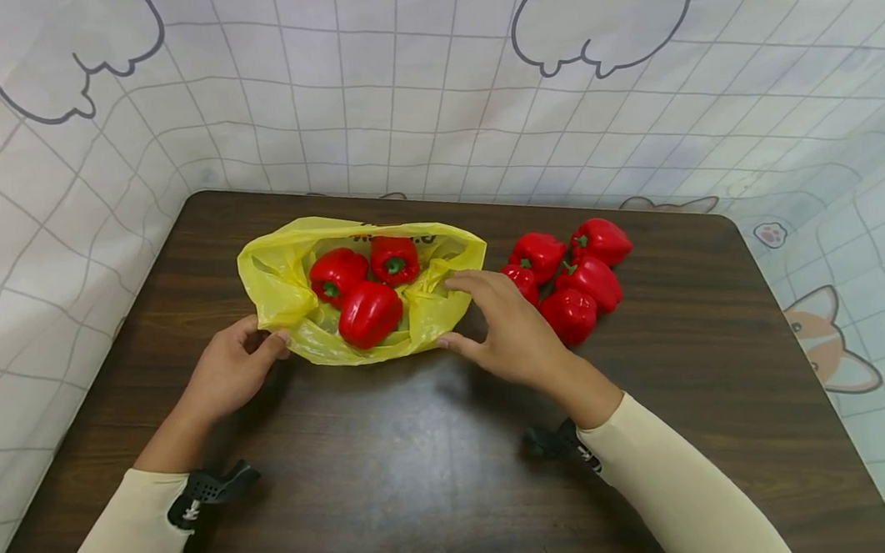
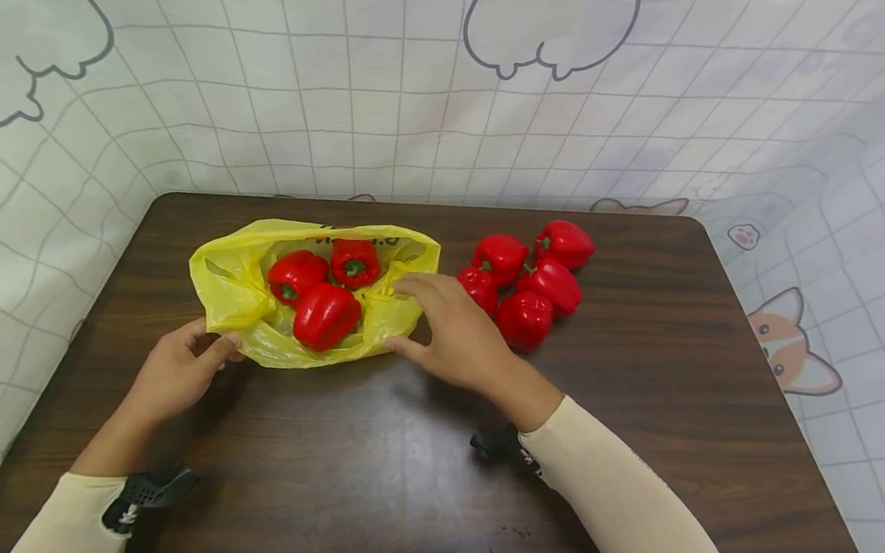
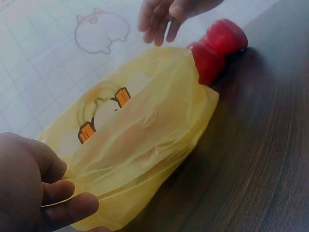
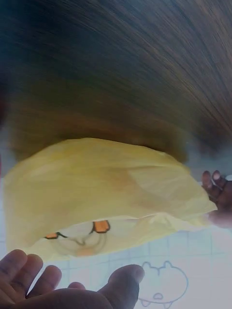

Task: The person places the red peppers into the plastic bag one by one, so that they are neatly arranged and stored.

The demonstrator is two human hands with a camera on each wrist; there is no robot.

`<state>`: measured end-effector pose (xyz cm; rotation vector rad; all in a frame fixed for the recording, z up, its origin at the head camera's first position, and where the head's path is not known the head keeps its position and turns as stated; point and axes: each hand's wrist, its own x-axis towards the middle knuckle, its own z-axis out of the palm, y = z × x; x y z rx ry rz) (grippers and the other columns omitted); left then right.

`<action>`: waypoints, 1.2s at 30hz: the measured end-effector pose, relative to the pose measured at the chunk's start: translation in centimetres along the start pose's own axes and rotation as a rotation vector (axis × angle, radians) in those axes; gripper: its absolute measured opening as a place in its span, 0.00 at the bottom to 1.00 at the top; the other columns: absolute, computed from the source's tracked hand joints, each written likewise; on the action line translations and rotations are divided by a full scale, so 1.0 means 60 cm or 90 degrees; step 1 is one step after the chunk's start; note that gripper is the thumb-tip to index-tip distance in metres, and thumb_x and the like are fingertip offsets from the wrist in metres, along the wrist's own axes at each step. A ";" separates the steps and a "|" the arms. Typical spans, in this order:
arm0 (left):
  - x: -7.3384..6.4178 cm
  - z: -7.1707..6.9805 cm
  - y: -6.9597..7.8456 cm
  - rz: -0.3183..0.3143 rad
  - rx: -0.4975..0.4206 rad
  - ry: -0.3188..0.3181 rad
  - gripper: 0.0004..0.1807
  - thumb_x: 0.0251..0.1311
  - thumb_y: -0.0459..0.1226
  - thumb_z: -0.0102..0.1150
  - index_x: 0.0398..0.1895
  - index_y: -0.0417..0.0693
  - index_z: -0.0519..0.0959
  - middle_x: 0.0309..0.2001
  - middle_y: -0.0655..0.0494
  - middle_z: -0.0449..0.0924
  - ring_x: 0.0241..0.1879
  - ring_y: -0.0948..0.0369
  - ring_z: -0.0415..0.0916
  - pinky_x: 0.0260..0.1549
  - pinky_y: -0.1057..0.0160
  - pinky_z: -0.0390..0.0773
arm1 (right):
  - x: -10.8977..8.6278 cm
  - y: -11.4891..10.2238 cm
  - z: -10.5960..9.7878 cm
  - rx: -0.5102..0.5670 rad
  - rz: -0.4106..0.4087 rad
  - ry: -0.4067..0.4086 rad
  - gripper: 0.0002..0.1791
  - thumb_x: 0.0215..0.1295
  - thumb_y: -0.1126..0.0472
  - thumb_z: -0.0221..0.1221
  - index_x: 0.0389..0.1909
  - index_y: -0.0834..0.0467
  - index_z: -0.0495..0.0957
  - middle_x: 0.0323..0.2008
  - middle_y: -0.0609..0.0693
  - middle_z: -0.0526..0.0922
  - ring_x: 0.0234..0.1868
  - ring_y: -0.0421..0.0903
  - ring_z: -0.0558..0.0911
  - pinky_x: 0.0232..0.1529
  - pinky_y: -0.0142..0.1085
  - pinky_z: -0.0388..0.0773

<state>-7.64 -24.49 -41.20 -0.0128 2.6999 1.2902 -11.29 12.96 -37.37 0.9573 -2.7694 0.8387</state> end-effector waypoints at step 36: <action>0.002 0.001 0.004 -0.001 0.008 -0.004 0.26 0.77 0.50 0.51 0.60 0.36 0.76 0.42 0.43 0.85 0.38 0.50 0.77 0.31 0.57 0.76 | -0.120 0.120 -0.061 0.003 0.188 0.078 0.40 0.55 0.58 0.77 0.67 0.63 0.70 0.66 0.60 0.72 0.70 0.61 0.65 0.63 0.62 0.68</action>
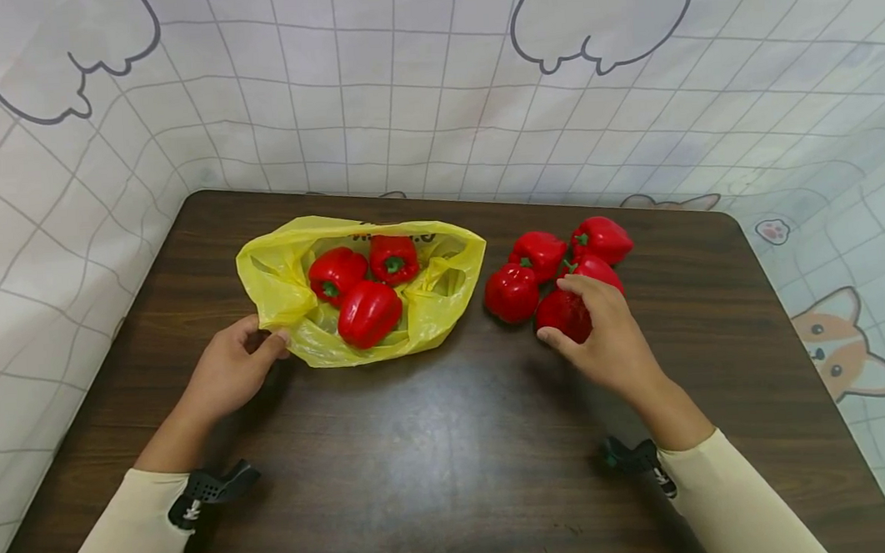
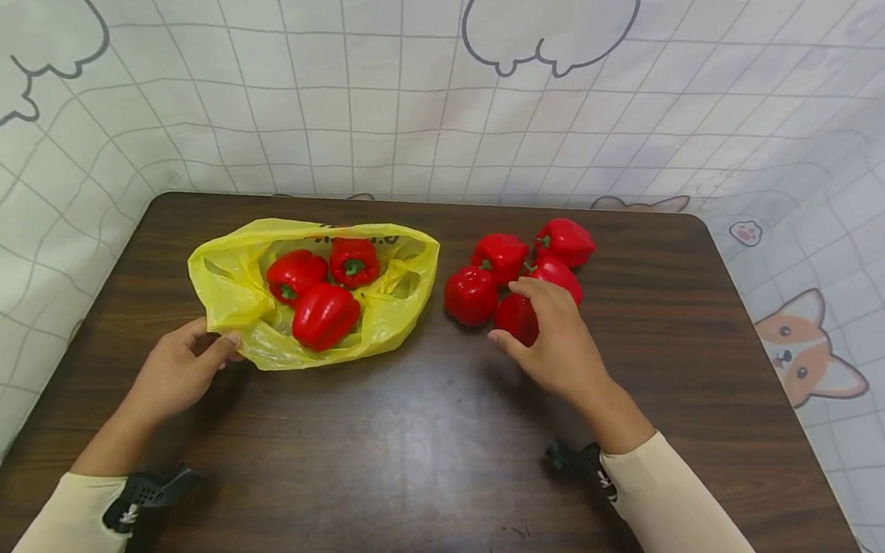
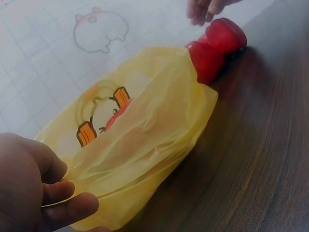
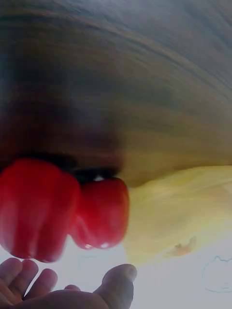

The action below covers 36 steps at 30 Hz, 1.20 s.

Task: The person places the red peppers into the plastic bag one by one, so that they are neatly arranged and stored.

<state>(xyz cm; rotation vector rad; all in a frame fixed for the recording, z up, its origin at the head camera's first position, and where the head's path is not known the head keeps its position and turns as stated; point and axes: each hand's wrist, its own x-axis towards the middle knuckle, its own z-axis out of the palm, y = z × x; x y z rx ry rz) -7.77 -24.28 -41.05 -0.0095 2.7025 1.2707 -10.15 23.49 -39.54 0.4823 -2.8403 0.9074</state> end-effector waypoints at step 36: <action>-0.003 0.002 -0.003 -0.005 -0.002 0.004 0.26 0.77 0.50 0.51 0.61 0.37 0.75 0.43 0.43 0.84 0.42 0.49 0.79 0.36 0.55 0.76 | -0.026 0.059 0.016 -0.007 0.123 0.029 0.41 0.59 0.58 0.75 0.68 0.67 0.67 0.62 0.66 0.72 0.54 0.61 0.73 0.52 0.58 0.76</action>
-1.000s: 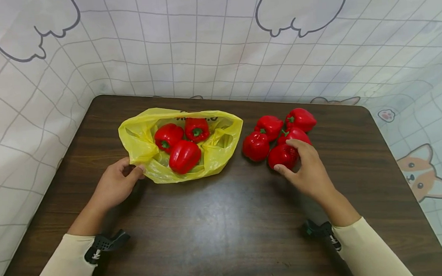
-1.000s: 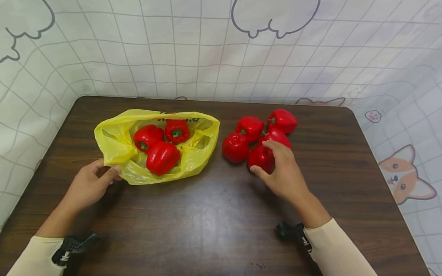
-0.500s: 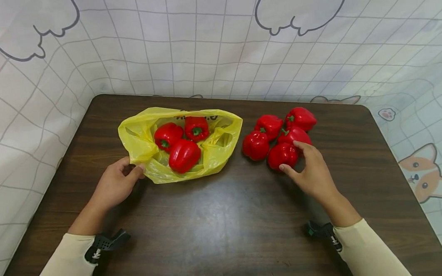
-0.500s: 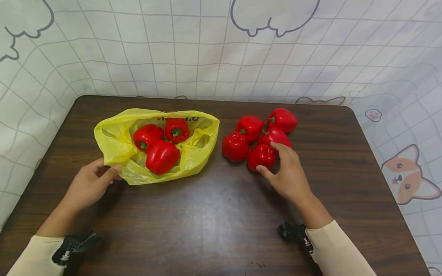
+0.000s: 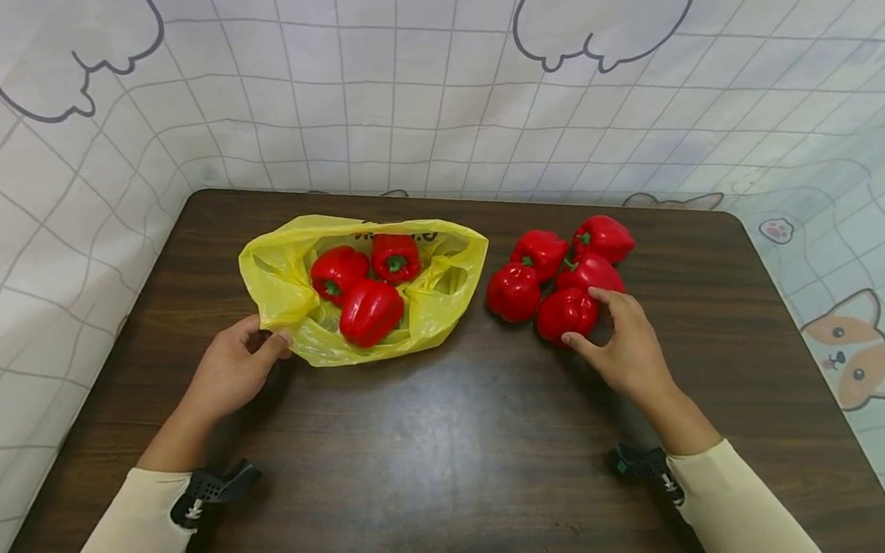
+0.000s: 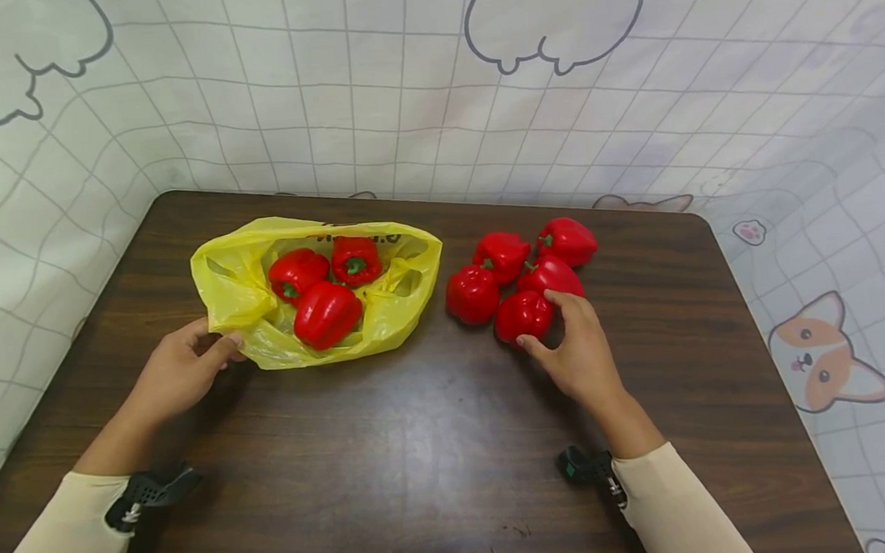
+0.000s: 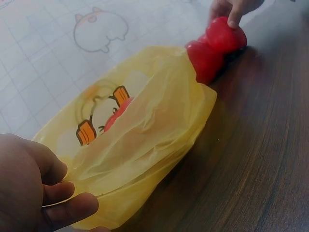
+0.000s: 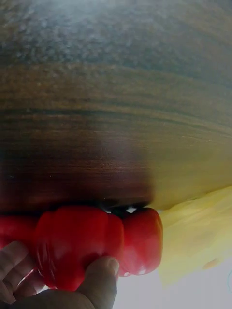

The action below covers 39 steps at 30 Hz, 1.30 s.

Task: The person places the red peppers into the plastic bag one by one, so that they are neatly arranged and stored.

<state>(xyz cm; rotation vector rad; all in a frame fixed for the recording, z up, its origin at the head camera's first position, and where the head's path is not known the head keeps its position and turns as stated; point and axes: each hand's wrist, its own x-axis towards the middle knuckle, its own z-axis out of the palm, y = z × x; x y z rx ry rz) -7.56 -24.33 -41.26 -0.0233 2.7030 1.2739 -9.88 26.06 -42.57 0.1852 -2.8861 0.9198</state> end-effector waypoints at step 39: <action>0.003 0.001 -0.006 -0.007 0.005 -0.001 0.26 0.77 0.52 0.51 0.61 0.39 0.75 0.43 0.45 0.84 0.42 0.49 0.78 0.41 0.52 0.75 | 0.036 -0.114 -0.050 0.155 -0.020 -0.032 0.39 0.60 0.55 0.74 0.70 0.56 0.68 0.62 0.60 0.78 0.56 0.62 0.83 0.49 0.55 0.81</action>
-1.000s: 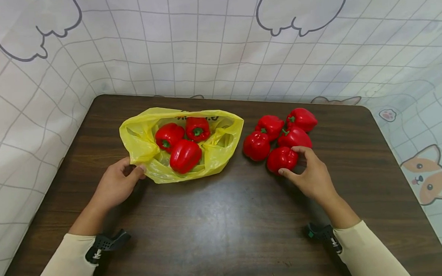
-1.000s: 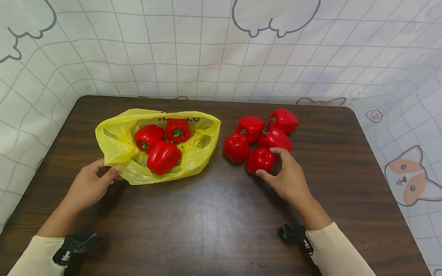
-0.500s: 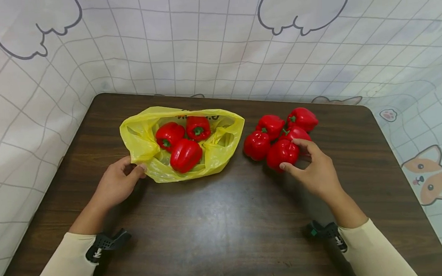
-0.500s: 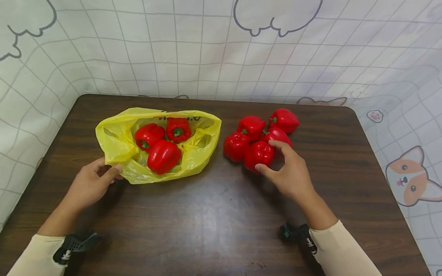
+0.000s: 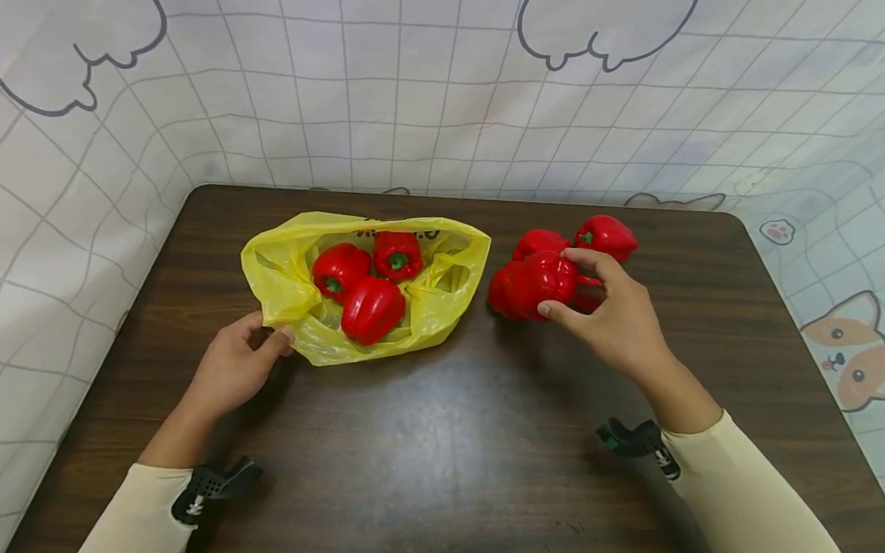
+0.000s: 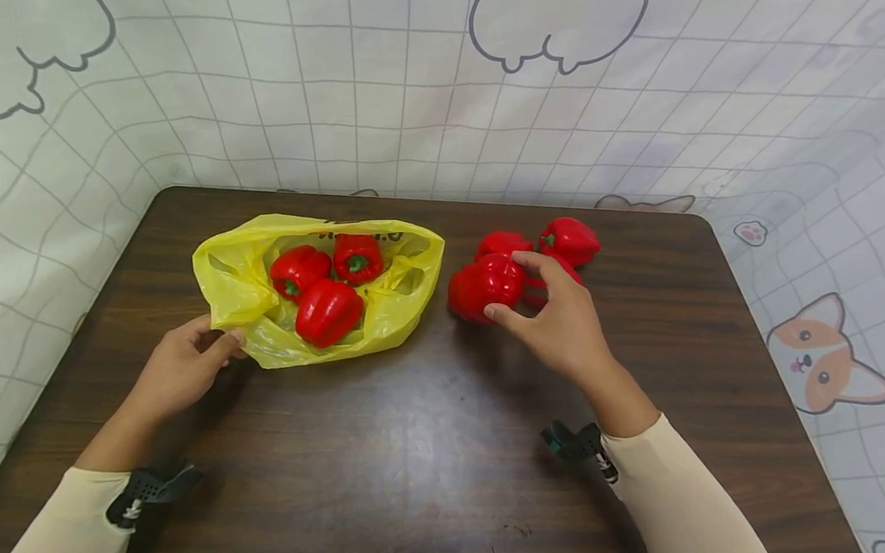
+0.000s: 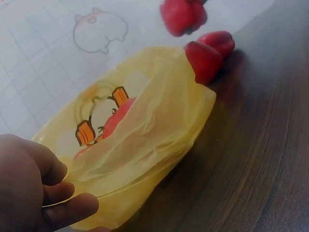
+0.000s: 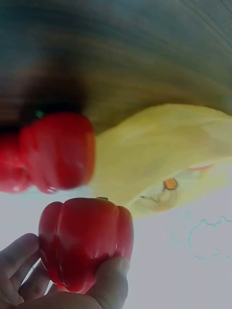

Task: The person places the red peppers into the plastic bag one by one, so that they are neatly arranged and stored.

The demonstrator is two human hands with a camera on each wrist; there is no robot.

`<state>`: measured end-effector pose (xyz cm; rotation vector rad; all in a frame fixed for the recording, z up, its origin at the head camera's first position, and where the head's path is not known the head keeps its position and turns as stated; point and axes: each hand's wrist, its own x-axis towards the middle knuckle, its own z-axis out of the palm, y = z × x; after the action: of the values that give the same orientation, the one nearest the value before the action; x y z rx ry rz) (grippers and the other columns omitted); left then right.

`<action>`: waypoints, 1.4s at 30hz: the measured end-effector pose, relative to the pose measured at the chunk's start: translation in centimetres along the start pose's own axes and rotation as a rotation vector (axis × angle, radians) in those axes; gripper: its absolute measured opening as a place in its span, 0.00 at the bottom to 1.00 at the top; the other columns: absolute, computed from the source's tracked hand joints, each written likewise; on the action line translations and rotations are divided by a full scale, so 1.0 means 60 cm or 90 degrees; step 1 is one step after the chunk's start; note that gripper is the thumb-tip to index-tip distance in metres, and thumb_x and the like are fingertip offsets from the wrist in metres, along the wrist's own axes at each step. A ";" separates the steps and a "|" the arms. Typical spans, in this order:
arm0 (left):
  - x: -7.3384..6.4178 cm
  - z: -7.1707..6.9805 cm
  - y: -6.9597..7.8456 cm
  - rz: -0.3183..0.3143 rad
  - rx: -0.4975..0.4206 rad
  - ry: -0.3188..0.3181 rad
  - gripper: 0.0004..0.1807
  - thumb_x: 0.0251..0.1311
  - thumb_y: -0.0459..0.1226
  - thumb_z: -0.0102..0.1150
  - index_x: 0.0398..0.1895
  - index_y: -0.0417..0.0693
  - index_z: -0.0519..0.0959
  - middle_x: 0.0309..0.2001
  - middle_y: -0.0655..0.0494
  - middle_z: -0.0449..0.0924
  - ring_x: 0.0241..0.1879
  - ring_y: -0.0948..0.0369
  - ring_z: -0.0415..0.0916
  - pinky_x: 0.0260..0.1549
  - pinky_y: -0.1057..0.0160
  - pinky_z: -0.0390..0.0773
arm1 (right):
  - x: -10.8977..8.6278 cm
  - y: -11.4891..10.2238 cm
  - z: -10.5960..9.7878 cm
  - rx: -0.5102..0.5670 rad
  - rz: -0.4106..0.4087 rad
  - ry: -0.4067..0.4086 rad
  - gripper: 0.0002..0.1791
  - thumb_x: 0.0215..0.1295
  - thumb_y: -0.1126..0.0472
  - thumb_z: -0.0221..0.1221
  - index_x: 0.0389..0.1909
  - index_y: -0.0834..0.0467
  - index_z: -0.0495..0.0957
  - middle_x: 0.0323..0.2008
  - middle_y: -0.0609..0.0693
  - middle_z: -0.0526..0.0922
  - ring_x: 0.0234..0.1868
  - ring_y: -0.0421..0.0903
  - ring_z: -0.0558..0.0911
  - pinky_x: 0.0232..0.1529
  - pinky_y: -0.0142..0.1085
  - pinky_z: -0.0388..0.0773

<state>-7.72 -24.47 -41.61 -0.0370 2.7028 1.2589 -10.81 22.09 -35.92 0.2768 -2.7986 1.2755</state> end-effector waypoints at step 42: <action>-0.007 -0.001 0.012 -0.007 -0.004 0.001 0.27 0.77 0.51 0.51 0.63 0.37 0.74 0.44 0.43 0.84 0.42 0.48 0.79 0.37 0.55 0.75 | 0.123 -0.109 0.185 0.107 -0.040 -0.102 0.42 0.59 0.55 0.75 0.70 0.60 0.66 0.60 0.53 0.78 0.61 0.46 0.77 0.54 0.37 0.79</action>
<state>-7.40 -24.05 -40.96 -0.0531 2.6967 1.2642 -16.58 8.47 -37.46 0.4931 -2.7864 1.5410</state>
